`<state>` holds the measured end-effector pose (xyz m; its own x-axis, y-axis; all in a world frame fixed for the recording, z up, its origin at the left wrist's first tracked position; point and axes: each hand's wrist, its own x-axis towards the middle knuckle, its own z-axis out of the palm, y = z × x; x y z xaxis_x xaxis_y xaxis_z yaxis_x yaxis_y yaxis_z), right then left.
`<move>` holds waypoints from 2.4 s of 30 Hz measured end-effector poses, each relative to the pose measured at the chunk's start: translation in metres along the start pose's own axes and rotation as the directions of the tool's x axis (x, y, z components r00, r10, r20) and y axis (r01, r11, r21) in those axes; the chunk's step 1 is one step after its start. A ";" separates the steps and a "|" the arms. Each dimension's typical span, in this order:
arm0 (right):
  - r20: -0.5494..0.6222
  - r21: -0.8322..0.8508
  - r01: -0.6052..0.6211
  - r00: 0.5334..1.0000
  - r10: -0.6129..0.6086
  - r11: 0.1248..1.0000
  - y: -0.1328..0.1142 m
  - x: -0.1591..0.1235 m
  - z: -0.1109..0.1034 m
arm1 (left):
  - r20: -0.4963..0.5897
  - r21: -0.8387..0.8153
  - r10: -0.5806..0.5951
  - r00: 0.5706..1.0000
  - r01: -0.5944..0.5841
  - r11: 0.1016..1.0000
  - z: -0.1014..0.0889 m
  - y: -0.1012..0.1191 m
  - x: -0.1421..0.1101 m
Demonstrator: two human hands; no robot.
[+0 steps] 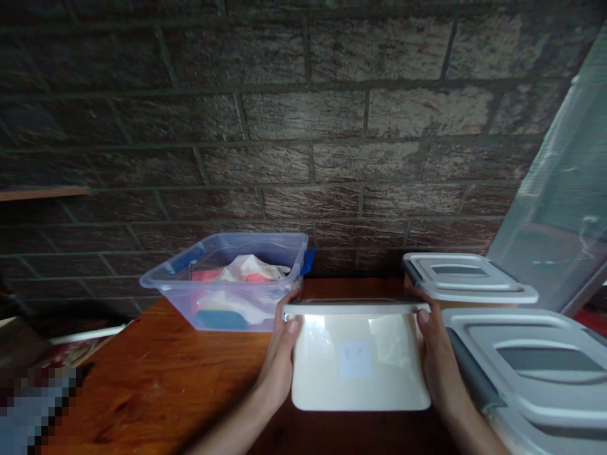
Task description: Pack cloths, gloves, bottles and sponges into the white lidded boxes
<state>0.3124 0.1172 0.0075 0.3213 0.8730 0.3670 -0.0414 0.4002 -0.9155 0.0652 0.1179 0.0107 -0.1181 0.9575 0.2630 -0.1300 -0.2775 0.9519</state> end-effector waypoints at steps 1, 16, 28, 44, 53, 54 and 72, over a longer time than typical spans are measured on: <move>-0.010 -0.015 0.004 1.000 -0.004 1.000 0.000 0.000 0.000 | 0.013 -0.013 -0.007 1.000 0.007 1.000 0.001 -0.001 0.004; 0.009 -0.081 0.020 1.000 -0.019 0.997 0.006 0.007 0.008 | 0.049 0.087 0.039 0.998 -0.044 0.995 -0.009 -0.009 0.016; 0.125 -0.083 -0.128 0.983 0.137 0.988 0.004 0.001 0.025 | 0.033 0.079 0.043 0.999 -0.045 0.996 -0.029 -0.007 0.026; 0.157 0.125 -0.166 0.977 0.146 0.978 0.019 0.007 0.016 | 0.055 0.104 0.145 0.988 -0.150 0.983 -0.024 0.004 0.021; 0.124 0.061 -0.121 0.986 0.112 0.991 0.011 0.006 0.017 | 0.075 0.121 0.162 0.984 -0.170 0.978 -0.029 0.000 0.023; 0.115 0.044 -0.106 0.988 0.100 0.993 0.010 0.006 0.018 | 0.067 0.117 0.159 0.985 -0.165 0.979 -0.029 -0.001 0.023; 0.127 -0.076 0.033 0.992 -0.023 0.997 0.010 0.015 0.013 | 0.080 0.097 0.187 0.979 -0.194 0.976 -0.027 0.000 0.023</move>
<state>0.3046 0.1377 0.0057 0.1996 0.8917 0.4062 0.0414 0.4065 -0.9127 0.0355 0.1372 0.0126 -0.0610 0.8920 0.4479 -0.0086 -0.4492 0.8934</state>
